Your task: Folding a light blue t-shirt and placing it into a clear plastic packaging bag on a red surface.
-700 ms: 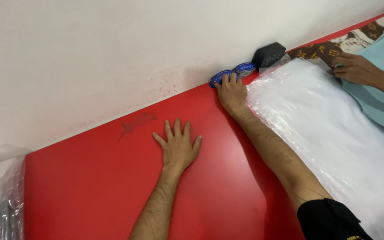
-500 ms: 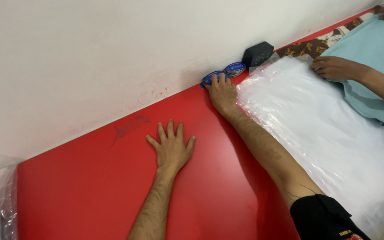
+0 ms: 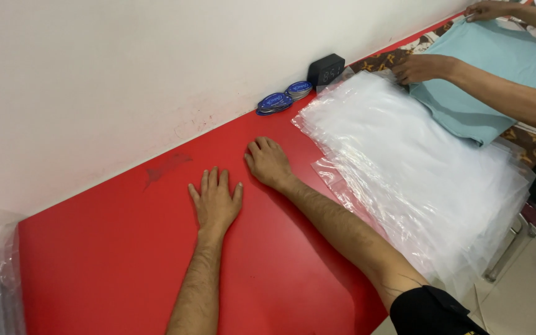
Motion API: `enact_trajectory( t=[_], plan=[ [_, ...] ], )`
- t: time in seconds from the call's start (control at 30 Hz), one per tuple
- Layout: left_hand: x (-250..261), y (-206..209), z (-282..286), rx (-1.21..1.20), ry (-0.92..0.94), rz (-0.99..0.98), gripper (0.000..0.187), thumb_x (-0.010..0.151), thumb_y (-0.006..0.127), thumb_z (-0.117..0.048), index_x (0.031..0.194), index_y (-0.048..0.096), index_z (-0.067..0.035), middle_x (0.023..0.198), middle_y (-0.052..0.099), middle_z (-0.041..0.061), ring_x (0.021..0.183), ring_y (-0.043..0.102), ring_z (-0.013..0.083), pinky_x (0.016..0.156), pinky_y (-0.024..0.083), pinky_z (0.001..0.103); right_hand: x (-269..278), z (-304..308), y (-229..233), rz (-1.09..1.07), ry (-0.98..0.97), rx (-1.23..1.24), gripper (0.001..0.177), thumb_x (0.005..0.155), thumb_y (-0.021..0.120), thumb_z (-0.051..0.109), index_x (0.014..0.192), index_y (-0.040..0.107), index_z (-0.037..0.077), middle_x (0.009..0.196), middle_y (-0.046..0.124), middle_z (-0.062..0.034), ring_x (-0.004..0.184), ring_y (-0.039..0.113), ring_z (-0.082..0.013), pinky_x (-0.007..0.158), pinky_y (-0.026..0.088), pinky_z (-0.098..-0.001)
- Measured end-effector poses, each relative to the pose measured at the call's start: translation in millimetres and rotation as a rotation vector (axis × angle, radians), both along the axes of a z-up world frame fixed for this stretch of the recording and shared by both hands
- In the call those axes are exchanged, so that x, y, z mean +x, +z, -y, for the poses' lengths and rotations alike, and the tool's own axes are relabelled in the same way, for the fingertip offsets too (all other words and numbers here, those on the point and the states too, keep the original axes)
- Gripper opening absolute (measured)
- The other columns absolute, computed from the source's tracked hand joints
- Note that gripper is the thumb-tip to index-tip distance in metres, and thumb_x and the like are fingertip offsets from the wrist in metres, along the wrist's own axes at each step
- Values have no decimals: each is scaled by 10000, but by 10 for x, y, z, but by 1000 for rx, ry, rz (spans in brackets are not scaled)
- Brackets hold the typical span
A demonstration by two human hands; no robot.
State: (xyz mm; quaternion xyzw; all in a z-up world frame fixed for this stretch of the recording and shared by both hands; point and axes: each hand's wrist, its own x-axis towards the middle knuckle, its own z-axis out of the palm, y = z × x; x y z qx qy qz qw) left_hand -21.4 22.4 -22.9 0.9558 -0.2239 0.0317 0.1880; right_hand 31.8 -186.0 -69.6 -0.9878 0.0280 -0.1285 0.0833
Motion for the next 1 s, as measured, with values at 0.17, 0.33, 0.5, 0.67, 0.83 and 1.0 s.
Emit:
enact_trajectory(
  t=[0.17,0.33,0.5,0.67,0.83,1.0],
  plan=[
    [-361,83,-275,20,-5,-6,559,1046,469,-466,1485,516,-123,1577,444,156,1525,340,321,1201,190,699,-436,-164,284,-101,32,70,476,1106,372,428,1427,536,117,1506,477,-189,1482,397,-403,1207,324,-541],
    [-667,121,-593,45,12,-53,558,1057,447,-467,1502,497,-134,1606,417,140,1536,328,294,1214,166,686,-851,-318,544,-173,50,95,540,1114,319,447,1533,460,136,1603,395,-188,1531,321,-382,1242,256,-557],
    [-876,203,-907,86,56,-61,552,1062,423,-485,1536,464,-205,1641,386,87,1550,297,267,1203,130,724,-1086,-389,618,-167,57,54,565,1113,329,457,1547,467,123,1620,391,-193,1530,323,-384,1235,253,-575],
    [-963,197,-1095,130,95,-81,550,1065,388,-512,1550,445,-257,1660,358,65,1559,273,260,1193,122,738,-1170,-394,524,-181,56,29,588,1109,288,496,1560,451,155,1637,373,-165,1537,312,-364,1242,232,-569],
    [-1011,190,-1086,137,117,-67,543,1072,372,-510,1548,452,-262,1658,366,67,1556,282,260,1190,126,737,-1310,-423,547,-179,47,18,584,1106,295,495,1557,458,161,1637,381,-156,1534,324,-355,1243,233,-564],
    [-990,147,-1080,131,114,-54,539,1073,393,-497,1544,461,-243,1649,381,92,1554,291,278,1183,131,747,-1397,-434,598,-198,64,41,581,1103,311,491,1562,449,163,1640,371,-156,1539,310,-358,1248,223,-562]
  ],
)
